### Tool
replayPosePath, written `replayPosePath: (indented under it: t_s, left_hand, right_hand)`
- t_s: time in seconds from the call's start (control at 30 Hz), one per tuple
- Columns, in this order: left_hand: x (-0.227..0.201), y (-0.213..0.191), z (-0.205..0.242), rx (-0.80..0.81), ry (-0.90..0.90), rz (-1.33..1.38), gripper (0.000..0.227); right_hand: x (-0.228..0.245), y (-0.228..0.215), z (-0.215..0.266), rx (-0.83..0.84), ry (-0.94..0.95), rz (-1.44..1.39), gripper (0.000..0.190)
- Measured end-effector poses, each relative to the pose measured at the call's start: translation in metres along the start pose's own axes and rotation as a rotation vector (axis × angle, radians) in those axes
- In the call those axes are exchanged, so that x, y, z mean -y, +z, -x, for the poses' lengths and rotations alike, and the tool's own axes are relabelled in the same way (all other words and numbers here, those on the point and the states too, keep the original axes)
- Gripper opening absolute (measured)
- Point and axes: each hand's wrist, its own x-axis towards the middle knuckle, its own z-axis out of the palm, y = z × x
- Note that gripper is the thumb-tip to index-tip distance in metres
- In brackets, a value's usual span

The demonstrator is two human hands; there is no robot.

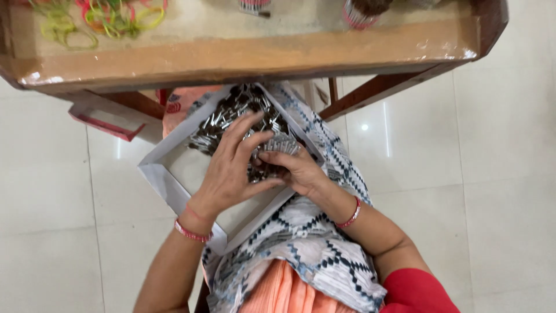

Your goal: The recorder is seen sorting and organizing small metal hardware pins and grouping them together.

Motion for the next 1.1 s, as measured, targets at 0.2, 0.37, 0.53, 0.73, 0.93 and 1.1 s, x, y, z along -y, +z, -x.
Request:
replayPosePath:
  t_s: [0.2, 0.37, 0.53, 0.73, 0.93, 1.1]
  left_hand:
    - [0.025, 0.021, -0.005, 0.453, 0.114, 0.040, 0.080]
    - [0.014, 0.002, -0.006, 0.350, 0.105, 0.160, 0.076]
    - [0.041, 0.010, 0.053, 0.339, -0.113, 0.029, 0.029]
    - [0.038, 0.018, 0.069, 0.426, 0.077, -0.210, 0.025]
    - [0.003, 0.011, 0.045, 0.002, -0.586, 0.152, 0.015]
    - [0.025, 0.016, 0.027, 0.076, -0.258, 0.125, 0.022]
  right_hand:
    - [0.004, -0.009, -0.008, 0.155, 0.015, 0.190, 0.047]
    - [0.024, -0.012, -0.002, 0.033, 0.025, 0.206, 0.039]
    - [0.038, -0.020, 0.007, -0.068, -0.053, 0.128, 0.031]
    - [0.024, -0.009, 0.022, -0.063, -0.141, 0.031, 0.032]
    - [-0.004, -0.007, 0.017, -0.124, -0.045, 0.054, 0.038]
    - [0.010, -0.015, 0.014, -0.140, -0.093, 0.040, 0.034]
